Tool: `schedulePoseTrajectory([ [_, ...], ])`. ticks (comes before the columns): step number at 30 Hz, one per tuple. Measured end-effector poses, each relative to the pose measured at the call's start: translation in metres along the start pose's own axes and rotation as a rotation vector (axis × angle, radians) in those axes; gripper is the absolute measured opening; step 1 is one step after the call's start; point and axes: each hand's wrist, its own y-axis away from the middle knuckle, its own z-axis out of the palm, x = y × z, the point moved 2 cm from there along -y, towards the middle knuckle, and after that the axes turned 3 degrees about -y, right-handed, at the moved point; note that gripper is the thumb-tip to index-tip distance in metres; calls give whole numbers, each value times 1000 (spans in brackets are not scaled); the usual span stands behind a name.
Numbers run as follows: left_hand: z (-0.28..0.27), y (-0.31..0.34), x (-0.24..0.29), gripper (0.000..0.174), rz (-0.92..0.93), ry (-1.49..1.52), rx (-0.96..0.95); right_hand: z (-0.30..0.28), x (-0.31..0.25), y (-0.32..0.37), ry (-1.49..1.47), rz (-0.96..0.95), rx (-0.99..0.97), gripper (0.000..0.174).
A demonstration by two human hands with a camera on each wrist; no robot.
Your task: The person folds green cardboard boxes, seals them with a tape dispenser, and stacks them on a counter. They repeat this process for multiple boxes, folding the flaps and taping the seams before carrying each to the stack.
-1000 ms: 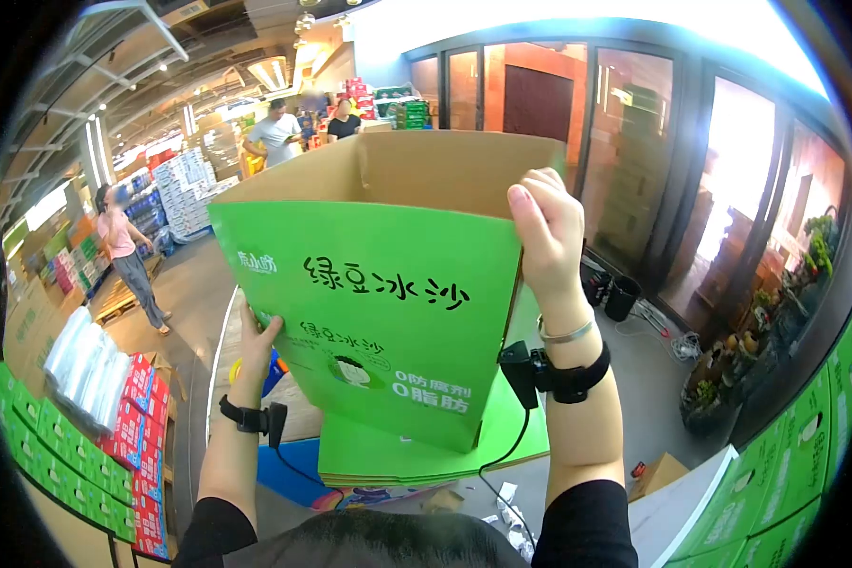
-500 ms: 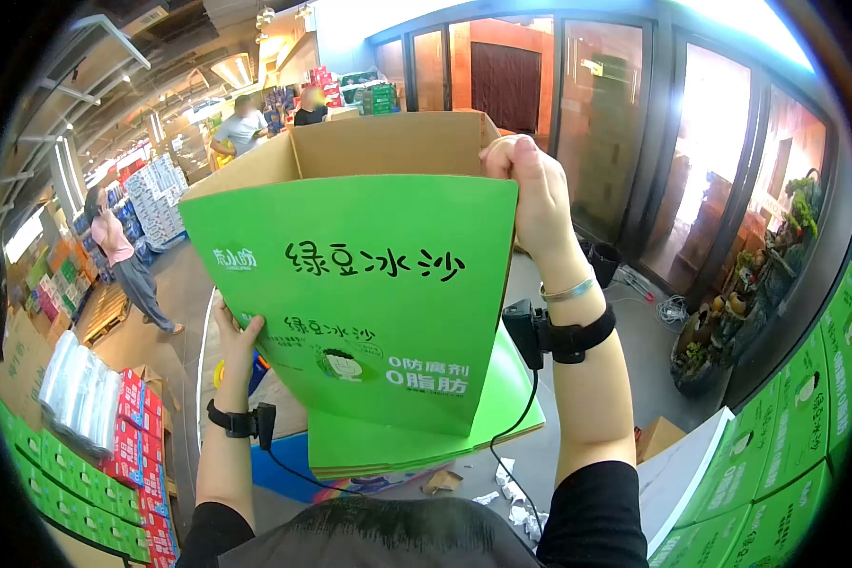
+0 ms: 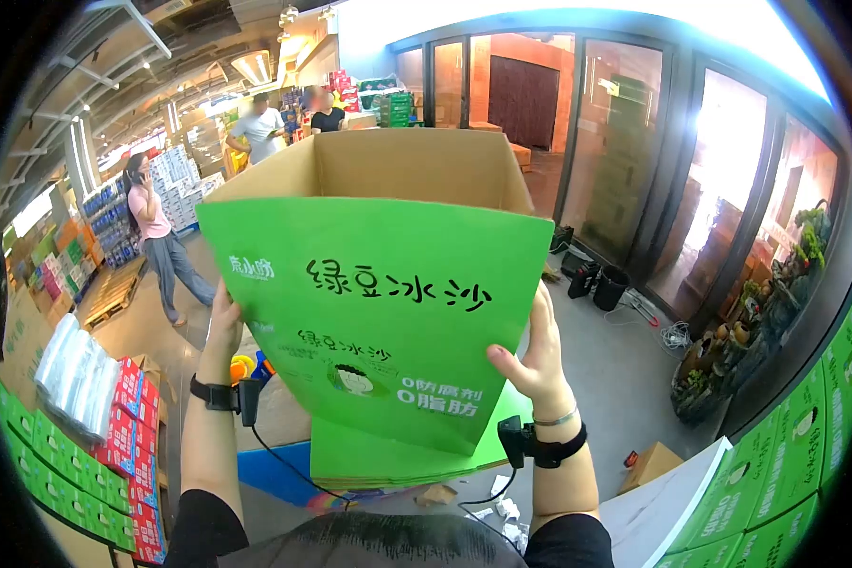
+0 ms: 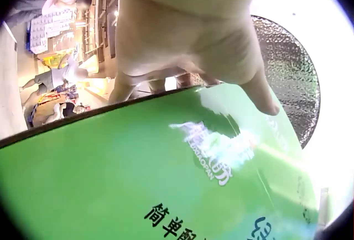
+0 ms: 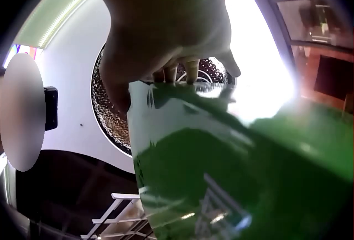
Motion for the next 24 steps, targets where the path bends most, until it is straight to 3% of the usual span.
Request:
schedulePoseTrajectory([
  [3,-13,-3,-8,72,-175,-3,-9,-7,-16,-12,56,-90,-85,62],
  [6,-23,-5,-11,75,-105,86,-114,-7,3,-10,-4,-92,-383,51],
  [7,-26,-5,-13,75,-113,106,-130,8,4,-2,-253,62,-237,39],
  [10,-34,-5,-15,77,-129,143,-180,-4,-11,-25,-234,179,-680,31],
  [11,-37,-7,-16,78,-128,138,-197,-4,-13,-31,-229,112,-716,32],
  [14,-35,-4,-13,78,-91,131,-182,-4,-18,-38,-210,198,-784,30],
  [18,-19,-6,-10,76,-44,-130,-64,-4,-10,-28,-184,168,-705,27],
  [21,-12,-6,9,78,-48,-111,-23,-1,3,-20,-222,173,-668,30],
  [24,8,-3,30,85,117,93,70,2,12,-6,-283,155,-502,30],
])
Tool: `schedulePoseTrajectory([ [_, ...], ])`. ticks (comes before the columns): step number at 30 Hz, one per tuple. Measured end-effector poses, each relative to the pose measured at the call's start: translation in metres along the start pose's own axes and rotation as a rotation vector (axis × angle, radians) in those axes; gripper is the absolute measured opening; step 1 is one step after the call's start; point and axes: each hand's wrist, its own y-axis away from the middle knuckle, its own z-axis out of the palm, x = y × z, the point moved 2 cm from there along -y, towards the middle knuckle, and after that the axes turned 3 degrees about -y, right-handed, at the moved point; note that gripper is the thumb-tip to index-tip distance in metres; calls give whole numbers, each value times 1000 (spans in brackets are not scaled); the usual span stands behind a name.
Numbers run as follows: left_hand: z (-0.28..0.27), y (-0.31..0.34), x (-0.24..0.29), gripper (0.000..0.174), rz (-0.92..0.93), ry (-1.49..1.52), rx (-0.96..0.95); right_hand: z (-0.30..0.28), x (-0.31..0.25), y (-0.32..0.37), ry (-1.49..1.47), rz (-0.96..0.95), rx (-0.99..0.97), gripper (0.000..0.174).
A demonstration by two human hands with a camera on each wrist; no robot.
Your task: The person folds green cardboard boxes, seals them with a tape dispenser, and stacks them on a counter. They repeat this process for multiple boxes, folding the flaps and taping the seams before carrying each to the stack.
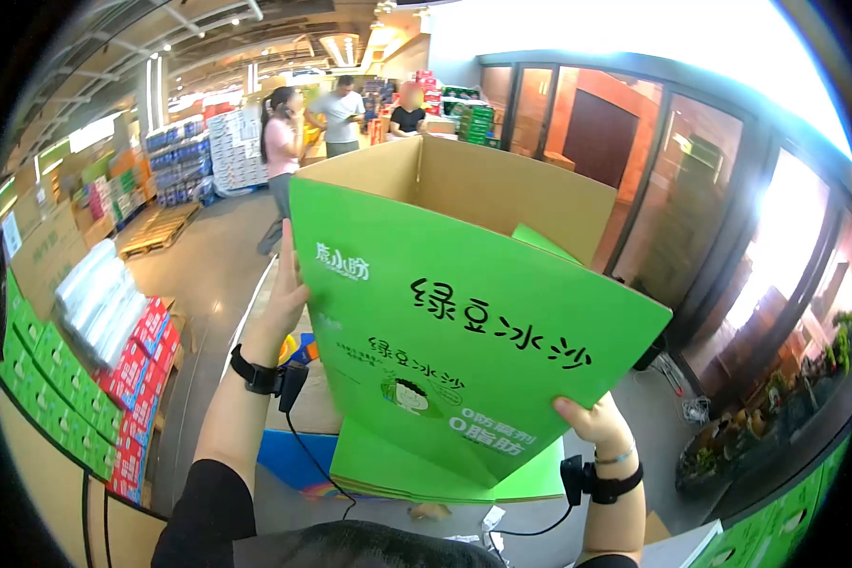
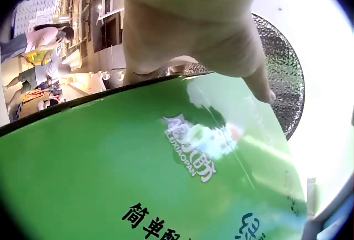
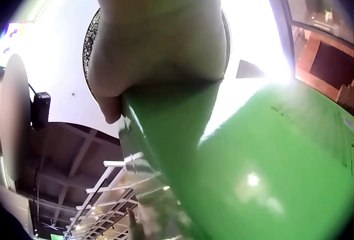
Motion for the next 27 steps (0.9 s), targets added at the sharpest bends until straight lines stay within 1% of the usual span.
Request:
schedulePoseTrajectory([
  [1,-3,-1,-1,87,13,-19,-11,0,3,1,-32,-9,71,31],
  [3,-5,-4,-8,89,35,-50,-42,-1,1,0,52,-56,40,30],
  [4,-6,-5,-9,89,-4,-6,-47,-1,-2,0,93,-80,29,30],
  [6,-8,-6,-9,88,-83,79,-61,-3,-13,-8,172,-76,-90,29],
  [9,-7,-6,-7,86,-139,72,-77,-1,-34,-24,320,-110,-222,28],
  [10,-10,-7,-5,85,-191,95,-83,1,-37,-26,374,-124,-258,28],
  [12,-20,-10,-1,83,-297,148,-94,2,-35,-27,250,-77,-223,28],
  [13,-24,-12,-5,81,-314,146,-116,2,-34,-26,190,-51,-201,28],
  [15,-31,-16,-17,77,-346,147,-166,-2,-28,-24,150,-57,-198,28],
  [18,-29,-16,-5,76,-328,-29,-259,-5,-20,-18,137,-50,-203,31],
  [19,-34,-17,-10,76,-404,-124,-311,-6,-18,-17,141,-48,-201,34],
  [22,-39,-24,-17,71,-432,-204,-427,-8,-13,-10,84,7,-141,42],
  [23,-45,-27,-26,62,-506,-191,-422,-6,-13,-8,76,-28,-84,47],
  [24,-51,-28,-31,60,-529,-165,-415,-4,-11,-8,68,-21,-26,47],
  [26,-43,-30,-25,57,-581,-117,-405,-1,-5,-5,48,-3,95,48],
  [27,-36,-27,-22,56,-561,-64,-360,-1,-1,-1,-80,82,99,39],
])
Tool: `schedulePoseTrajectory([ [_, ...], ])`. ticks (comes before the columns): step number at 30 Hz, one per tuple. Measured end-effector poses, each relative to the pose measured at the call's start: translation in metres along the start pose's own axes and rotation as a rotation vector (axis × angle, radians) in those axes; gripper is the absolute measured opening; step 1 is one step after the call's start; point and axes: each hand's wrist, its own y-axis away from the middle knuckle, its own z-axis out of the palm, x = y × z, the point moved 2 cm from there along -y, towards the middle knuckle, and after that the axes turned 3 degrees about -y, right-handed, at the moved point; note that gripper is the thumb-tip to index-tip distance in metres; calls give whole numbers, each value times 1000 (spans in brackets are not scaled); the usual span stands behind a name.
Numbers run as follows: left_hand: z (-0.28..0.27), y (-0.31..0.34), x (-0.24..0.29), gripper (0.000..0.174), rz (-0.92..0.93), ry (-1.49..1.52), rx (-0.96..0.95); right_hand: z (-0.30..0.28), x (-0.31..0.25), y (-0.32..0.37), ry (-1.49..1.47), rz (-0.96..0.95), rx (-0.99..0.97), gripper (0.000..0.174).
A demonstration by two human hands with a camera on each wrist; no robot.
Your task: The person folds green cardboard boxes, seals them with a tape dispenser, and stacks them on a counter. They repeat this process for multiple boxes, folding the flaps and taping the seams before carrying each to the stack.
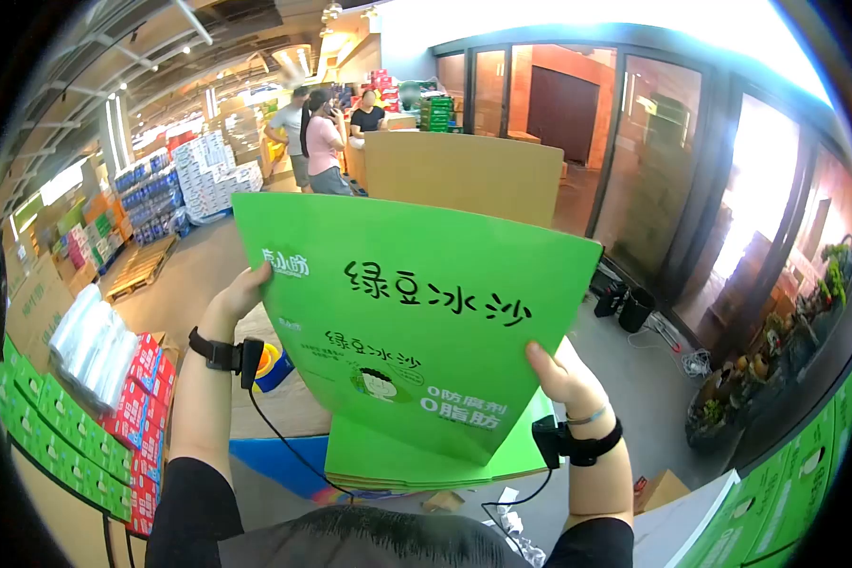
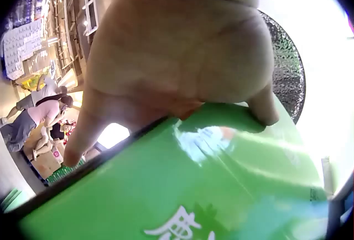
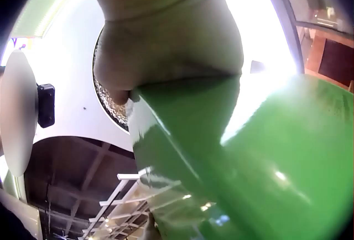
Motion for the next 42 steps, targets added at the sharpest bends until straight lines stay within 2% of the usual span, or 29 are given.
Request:
schedulePoseTrajectory([
  [4,36,8,17,56,109,182,141,10,11,-1,-172,-75,153,35],
  [6,39,7,20,56,142,193,146,11,6,-4,-178,-48,125,36],
  [9,40,6,24,59,57,180,196,9,-7,-6,-136,52,49,38],
  [12,47,5,29,64,138,207,261,7,-10,-8,-91,92,12,40],
  [15,46,-11,22,77,225,-5,387,5,-2,-12,-165,172,52,37],
  [18,51,-14,29,77,51,25,343,8,7,-8,-230,228,212,35],
  [19,49,-14,27,78,48,-142,389,10,10,-7,-242,232,285,35],
  [20,47,-16,23,79,48,-307,434,17,12,-6,-265,84,423,43],
  [21,44,-20,15,80,45,-469,479,23,10,-7,-327,51,486,45],
  [22,44,-21,16,65,165,-660,491,30,5,-8,-387,20,548,47],
  [23,44,-22,15,58,94,-699,435,32,4,-7,-448,-13,610,50],
  [24,44,-22,16,52,23,-738,377,29,7,-4,-473,32,497,46],
  [25,48,-21,21,47,-47,-775,316,23,12,-2,-335,69,457,45],
  [28,50,-22,25,39,-99,-796,203,10,9,-1,154,134,312,39],
  [31,47,-23,25,38,-53,-881,176,2,-17,-6,662,262,170,40],
  [32,49,-23,27,38,-58,-904,196,-13,-15,-13,710,279,120,41],
  [34,54,-18,31,38,-79,-946,242,-50,-8,-42,796,123,62,43],
  [35,53,-18,30,37,-65,-915,220,-62,-19,-69,691,104,93,44],
  [37,49,-21,27,36,-40,-867,175,-91,-18,-123,1110,-78,-5,47],
  [39,51,-19,30,36,-58,-840,186,-105,-26,-172,1299,-1,241,47],
  [42,48,-20,25,37,-68,-800,198,-129,7,-216,1476,-359,306,45],
])
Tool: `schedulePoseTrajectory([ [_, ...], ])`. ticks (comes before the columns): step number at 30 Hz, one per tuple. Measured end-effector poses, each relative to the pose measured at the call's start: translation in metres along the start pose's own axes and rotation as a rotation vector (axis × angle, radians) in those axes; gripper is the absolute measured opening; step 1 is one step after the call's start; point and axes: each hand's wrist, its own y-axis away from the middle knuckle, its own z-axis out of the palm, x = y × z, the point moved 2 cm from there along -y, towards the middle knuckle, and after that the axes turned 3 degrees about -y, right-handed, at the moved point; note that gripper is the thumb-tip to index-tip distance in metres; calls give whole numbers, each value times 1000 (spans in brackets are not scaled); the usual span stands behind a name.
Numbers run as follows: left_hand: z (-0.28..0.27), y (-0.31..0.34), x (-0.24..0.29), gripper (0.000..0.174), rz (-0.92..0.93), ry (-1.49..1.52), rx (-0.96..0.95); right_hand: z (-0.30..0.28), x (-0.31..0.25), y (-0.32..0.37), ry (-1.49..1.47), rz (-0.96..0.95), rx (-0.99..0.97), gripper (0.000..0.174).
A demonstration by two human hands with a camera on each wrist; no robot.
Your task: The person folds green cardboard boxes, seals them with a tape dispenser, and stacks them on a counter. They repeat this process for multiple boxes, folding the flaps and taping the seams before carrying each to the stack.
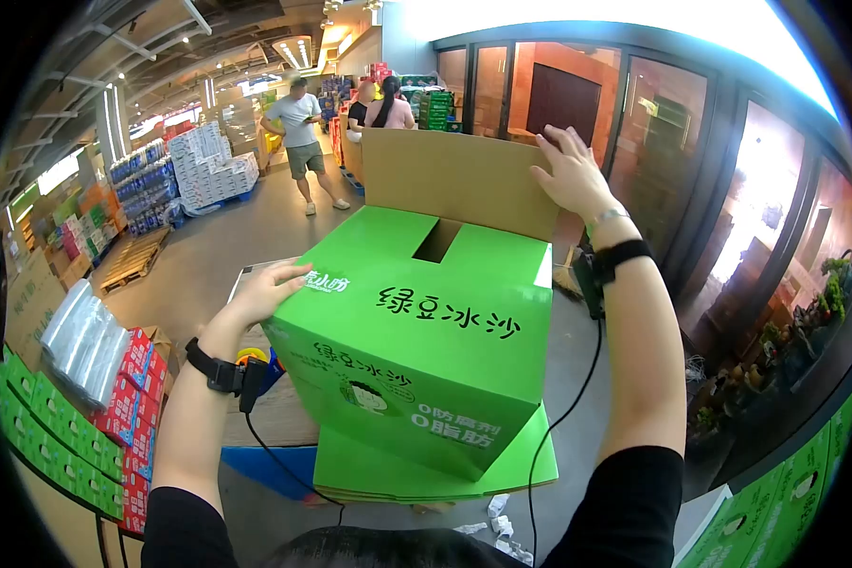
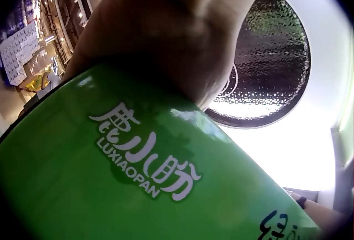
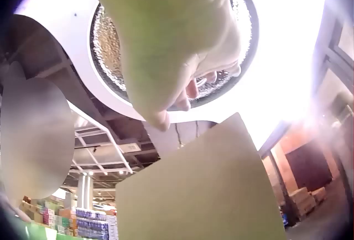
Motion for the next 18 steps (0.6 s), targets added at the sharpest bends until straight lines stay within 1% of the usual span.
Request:
schedulePoseTrajectory([
  [3,2,-2,-6,37,16,22,8,15,-2,-9,-180,164,-258,46],
  [4,3,-3,-7,37,24,28,8,-1,-12,-12,-152,200,-269,49],
  [7,0,0,2,38,21,86,-18,-11,-18,-7,-151,175,-272,49],
  [10,2,2,3,38,-25,86,33,-23,-30,2,-169,146,-206,47],
  [11,3,2,4,39,2,80,34,-26,-33,4,-175,133,-184,47],
  [14,1,1,3,39,44,62,25,-43,-43,13,-350,60,-143,43],
  [16,2,-1,-1,39,38,58,10,-60,-65,26,-331,-9,-236,38],
  [18,4,-4,-7,39,37,55,24,-65,-84,45,-345,-94,-333,34],
])
